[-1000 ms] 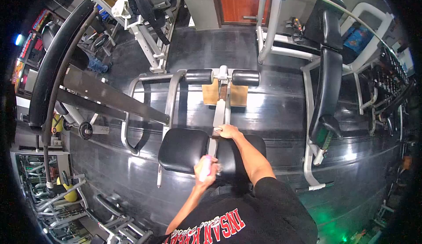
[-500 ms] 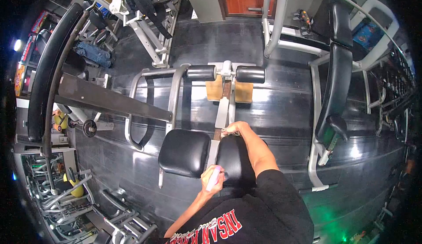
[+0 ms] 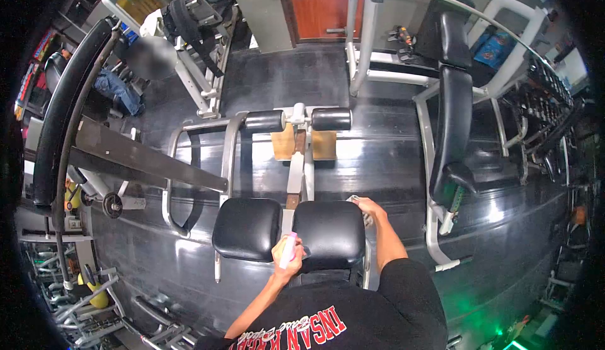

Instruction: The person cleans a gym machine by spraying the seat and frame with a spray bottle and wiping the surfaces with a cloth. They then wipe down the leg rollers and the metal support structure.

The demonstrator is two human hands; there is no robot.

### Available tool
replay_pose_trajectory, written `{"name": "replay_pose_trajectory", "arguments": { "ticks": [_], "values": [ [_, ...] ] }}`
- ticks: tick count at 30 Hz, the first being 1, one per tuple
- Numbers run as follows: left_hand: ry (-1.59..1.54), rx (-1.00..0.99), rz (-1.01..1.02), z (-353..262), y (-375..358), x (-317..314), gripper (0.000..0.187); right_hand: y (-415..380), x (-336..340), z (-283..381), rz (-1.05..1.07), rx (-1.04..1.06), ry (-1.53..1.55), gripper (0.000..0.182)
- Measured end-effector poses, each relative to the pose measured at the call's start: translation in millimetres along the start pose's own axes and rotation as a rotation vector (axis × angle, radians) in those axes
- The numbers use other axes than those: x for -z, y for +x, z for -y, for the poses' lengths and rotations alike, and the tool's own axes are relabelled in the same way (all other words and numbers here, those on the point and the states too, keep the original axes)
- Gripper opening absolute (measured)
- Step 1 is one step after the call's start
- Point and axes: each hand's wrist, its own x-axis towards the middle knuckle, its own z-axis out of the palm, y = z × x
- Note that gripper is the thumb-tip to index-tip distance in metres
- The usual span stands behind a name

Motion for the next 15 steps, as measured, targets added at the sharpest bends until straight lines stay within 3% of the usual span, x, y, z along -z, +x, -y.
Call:
{"name": "replay_pose_trajectory", "arguments": {
  "ticks": [3,4,7,9,15],
  "values": [
    [-0.071,0.095,-0.004,9.8,-10.5,-2.8,0.009,-43.1,-21.4,-17.8,-0.301,0.252,0.393,0.033],
    [-0.085,0.110,0.001,10.2,-11.7,-1.7,0.009,-15.8,-38.1,-61.8,-0.472,0.409,0.344,0.030],
    [-0.164,0.116,-0.024,11.7,-13.1,-3.2,0.007,-94.0,-65.1,-44.4,-0.704,0.338,0.248,0.031],
    [-0.154,0.033,-0.018,16.1,-12.4,-0.6,0.007,-114.3,-91.9,-52.6,-0.843,0.434,0.238,0.031],
    [-0.317,0.076,-0.001,23.0,-11.1,-3.2,0.011,-204.6,-147.7,-29.4,-0.992,0.307,0.229,0.026]
  ]
}}
